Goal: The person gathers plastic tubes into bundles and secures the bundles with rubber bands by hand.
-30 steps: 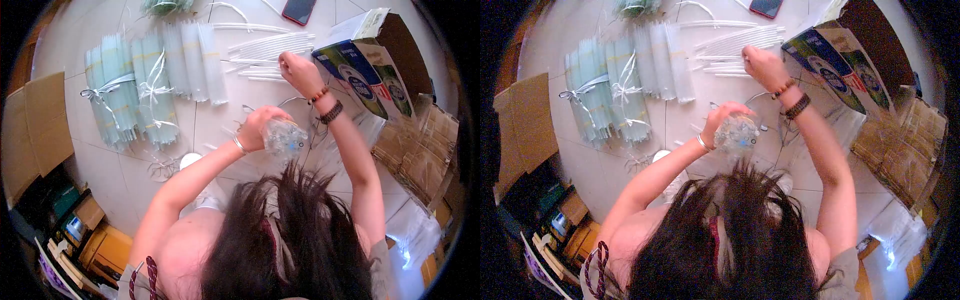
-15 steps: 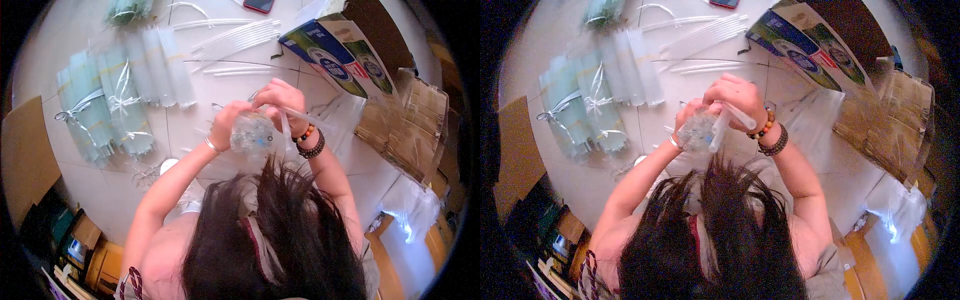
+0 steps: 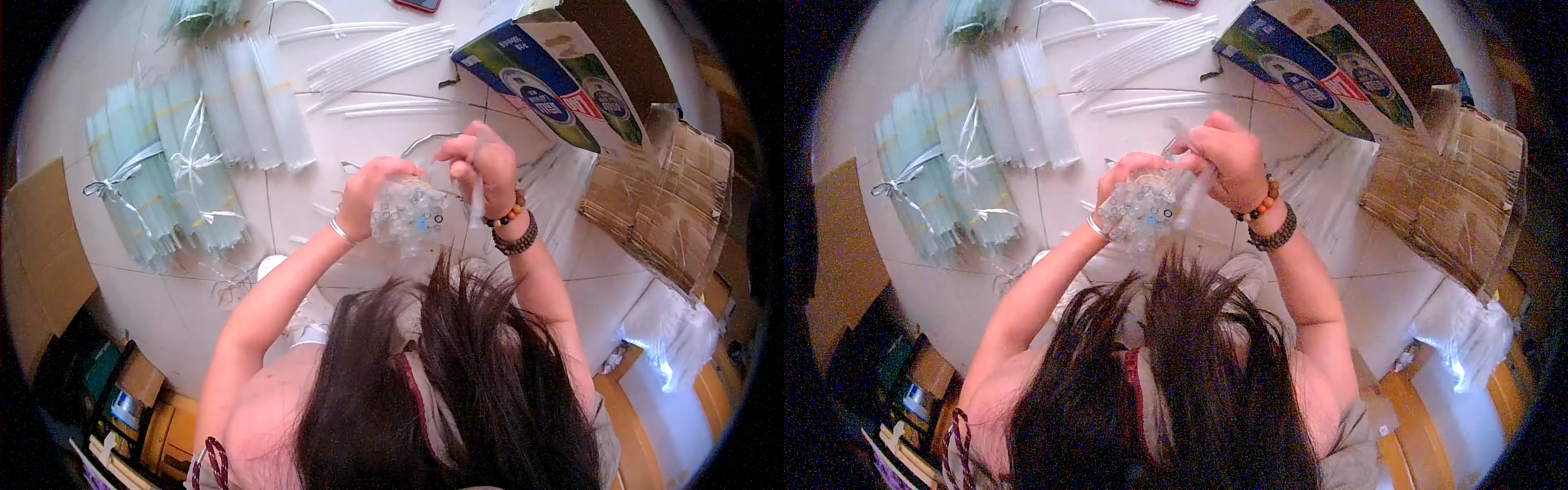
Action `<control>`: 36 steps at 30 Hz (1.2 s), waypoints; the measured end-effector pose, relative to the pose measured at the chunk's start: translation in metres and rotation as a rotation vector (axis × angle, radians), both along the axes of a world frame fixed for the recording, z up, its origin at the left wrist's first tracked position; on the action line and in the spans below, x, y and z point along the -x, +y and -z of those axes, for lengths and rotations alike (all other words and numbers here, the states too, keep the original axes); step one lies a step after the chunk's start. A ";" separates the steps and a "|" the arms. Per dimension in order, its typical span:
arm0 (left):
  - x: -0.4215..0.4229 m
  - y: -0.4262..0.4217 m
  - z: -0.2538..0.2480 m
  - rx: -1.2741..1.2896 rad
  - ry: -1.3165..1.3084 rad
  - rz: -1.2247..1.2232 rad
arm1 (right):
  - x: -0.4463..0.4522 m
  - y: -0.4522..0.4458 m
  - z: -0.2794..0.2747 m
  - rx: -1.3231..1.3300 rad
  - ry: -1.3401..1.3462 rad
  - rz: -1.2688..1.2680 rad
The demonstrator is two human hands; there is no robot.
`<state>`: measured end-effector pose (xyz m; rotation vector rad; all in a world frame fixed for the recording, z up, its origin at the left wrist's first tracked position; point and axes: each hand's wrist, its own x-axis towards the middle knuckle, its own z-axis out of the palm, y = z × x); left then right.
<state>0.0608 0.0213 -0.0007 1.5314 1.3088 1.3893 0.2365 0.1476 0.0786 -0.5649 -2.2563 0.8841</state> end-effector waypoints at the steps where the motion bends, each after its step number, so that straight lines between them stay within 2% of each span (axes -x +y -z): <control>1: 0.000 0.000 0.001 0.004 -0.009 0.003 | 0.000 0.001 0.005 -0.005 0.031 0.013; 3: 0.000 0.000 0.002 0.014 -0.026 0.010 | 0.007 -0.001 0.010 -0.015 0.093 0.041; 6: -0.001 0.000 0.003 0.009 -0.016 0.002 | 0.014 -0.016 0.011 0.335 0.226 0.014; 7: -0.003 -0.003 0.005 0.119 -0.098 0.003 | 0.017 -0.021 0.012 0.465 0.268 0.019; 8: -0.005 -0.006 0.008 0.229 -0.179 0.002 | 0.019 -0.024 0.016 0.480 0.261 0.044; 10: -0.006 -0.008 0.008 0.267 -0.160 -0.013 | 0.023 -0.031 0.026 0.513 0.250 0.092; 13: -0.002 -0.004 0.006 0.105 0.046 -0.026 | 0.024 -0.031 0.050 0.552 0.273 0.088; 16: 0.000 -0.003 0.002 0.080 0.073 -0.013 | 0.024 -0.032 0.055 0.690 0.330 0.072; 25: 0.001 -0.005 0.005 0.065 0.051 -0.005 | 0.013 -0.025 0.038 0.383 0.170 0.039; 27: 0.001 -0.006 0.011 0.052 -0.005 0.011 | 0.013 -0.024 0.039 0.346 0.194 0.016; 36: 0.003 -0.004 0.006 0.006 0.064 0.007 | 0.016 -0.022 0.032 0.298 0.173 -0.015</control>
